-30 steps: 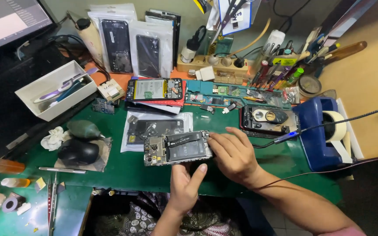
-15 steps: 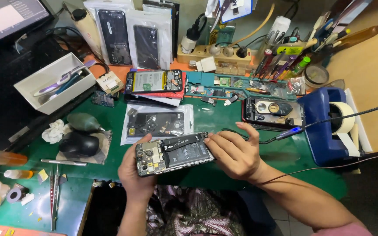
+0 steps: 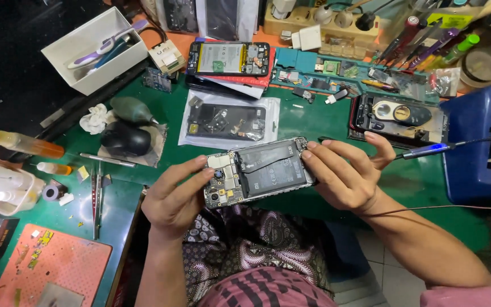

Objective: Reassembling the internal components of a smartphone, including motherboard placement and ribbon cable connection.

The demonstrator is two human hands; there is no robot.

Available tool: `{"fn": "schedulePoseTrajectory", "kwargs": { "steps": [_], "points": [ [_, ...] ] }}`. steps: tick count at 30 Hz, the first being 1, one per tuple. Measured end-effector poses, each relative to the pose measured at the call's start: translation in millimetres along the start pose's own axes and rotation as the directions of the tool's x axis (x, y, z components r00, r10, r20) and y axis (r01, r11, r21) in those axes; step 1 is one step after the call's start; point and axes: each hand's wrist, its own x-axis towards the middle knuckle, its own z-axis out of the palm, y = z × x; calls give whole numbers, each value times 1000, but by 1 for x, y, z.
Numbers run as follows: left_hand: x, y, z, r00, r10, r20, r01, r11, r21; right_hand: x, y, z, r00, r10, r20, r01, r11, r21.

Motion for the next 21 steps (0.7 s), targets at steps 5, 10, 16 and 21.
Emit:
{"fn": "schedulePoseTrajectory", "kwargs": {
  "steps": [5,10,16,21],
  "points": [
    [8,-1,-1,987,52,152,-49,999,-22,-3,0,2,995,1,99,-4,999,33],
    [11,-6,2,987,-3,158,3,1000,3,-6,1,6,990,35,134,-63,974,217],
    [4,-14,9,938,-210,275,273,937,-218,-6,7,9,970,63,233,-158,896,415],
    [-20,-33,26,843,-397,363,532,714,-456,-22,14,11,866,137,480,-389,789,477]
  ]
}}
